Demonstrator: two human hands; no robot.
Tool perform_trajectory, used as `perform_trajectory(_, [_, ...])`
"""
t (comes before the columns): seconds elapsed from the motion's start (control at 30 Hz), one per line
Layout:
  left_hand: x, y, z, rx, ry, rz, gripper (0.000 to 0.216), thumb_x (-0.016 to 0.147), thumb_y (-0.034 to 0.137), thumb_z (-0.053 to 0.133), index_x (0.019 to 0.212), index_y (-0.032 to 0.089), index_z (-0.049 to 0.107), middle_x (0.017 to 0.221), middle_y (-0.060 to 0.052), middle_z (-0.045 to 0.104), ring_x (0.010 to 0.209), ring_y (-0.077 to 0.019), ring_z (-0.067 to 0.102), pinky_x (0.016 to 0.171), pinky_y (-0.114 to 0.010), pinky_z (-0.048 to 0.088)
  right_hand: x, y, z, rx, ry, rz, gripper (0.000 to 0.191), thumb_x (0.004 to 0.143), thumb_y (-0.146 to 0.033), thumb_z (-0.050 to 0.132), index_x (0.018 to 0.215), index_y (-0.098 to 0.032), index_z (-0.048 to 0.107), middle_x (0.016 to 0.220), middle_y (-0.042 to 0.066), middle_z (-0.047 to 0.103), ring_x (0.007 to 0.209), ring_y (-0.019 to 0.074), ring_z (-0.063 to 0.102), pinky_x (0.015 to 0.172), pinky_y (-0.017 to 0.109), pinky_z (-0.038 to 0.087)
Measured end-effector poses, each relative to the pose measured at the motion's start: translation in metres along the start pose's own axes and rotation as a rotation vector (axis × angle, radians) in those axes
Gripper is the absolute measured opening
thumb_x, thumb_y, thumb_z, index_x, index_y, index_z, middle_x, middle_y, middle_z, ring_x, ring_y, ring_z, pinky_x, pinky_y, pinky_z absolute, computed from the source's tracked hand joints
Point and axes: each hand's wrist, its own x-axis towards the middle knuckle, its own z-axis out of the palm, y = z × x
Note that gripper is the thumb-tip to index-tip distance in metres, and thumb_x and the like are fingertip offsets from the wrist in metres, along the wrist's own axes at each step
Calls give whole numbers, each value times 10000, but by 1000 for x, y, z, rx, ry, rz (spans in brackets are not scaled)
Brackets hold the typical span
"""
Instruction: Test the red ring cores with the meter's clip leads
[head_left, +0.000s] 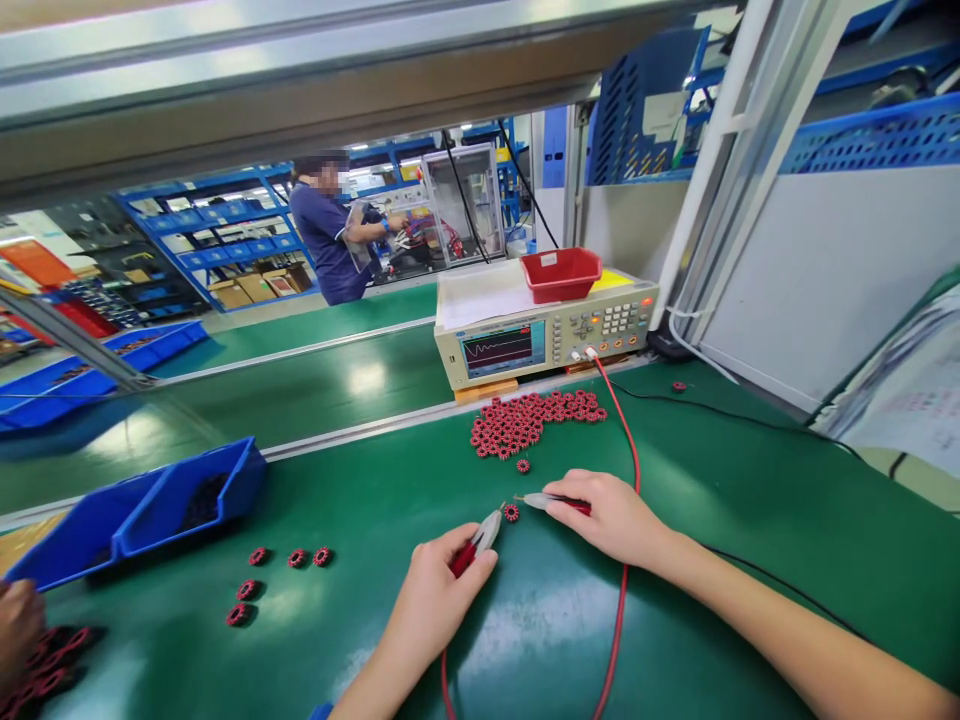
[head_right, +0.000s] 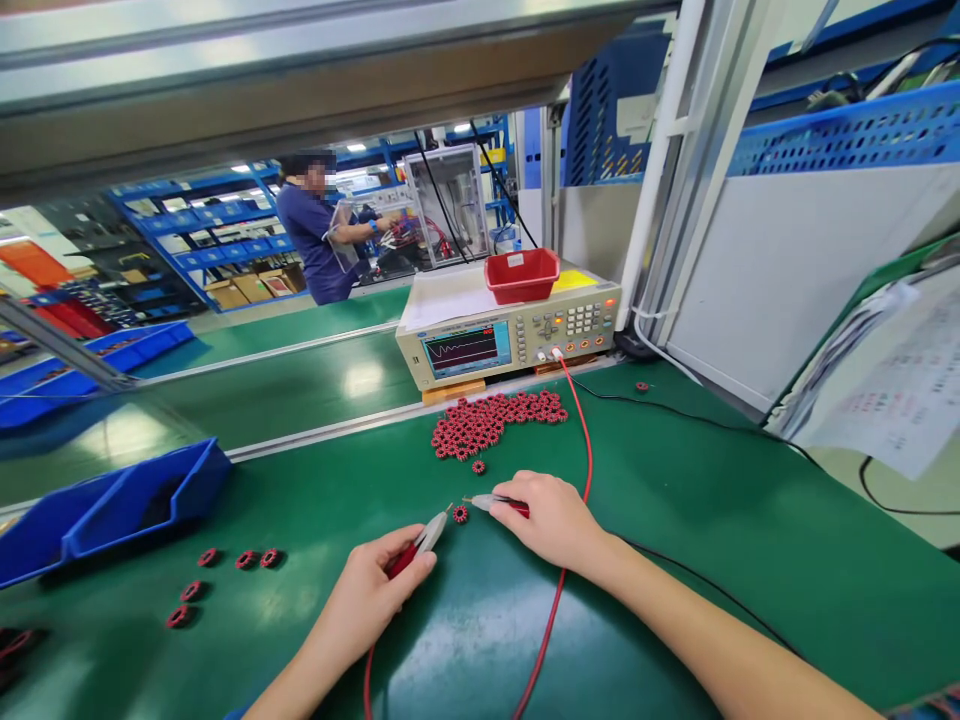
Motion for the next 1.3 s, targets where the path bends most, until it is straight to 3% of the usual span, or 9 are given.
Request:
perform_trajectory(0.5, [-2,3,0,6,0,13,230,834,314,502,885,148,653,621,29,484,576,-117,391,536,-203,325,-1,1,1,14,5,13,327,898,-396,396,996,-261,678,868,36,655,777,182,611,745,307,459])
perform_trajectory(0.73, [-2,6,-1,0,4,27,214,828,305,506,823,146,649,614,36,447,582,-117,374,556,-206,329,0,1,1,4,-8,4,327,896,-408,398,986,-268,680,862,34,652,777,182,609,742,298,454])
perform_trajectory(0.97, [-3,7,-1,-2,-7,-8,221,837,305,489,867,157,650,602,40,412,555,-111,352,500,-203,288,0,2,1,31,-18,19,310,893,-395,415,993,-258,675,869,33,645,784,180,599,745,303,446])
perform_trajectory(1.3, [-2,3,0,2,-17,6,224,836,324,496,845,148,635,616,33,428,562,-111,362,503,-201,304,-3,-1,-1,60,3,-31,307,901,-382,424,1052,-250,657,899,21,643,797,166,596,743,287,439])
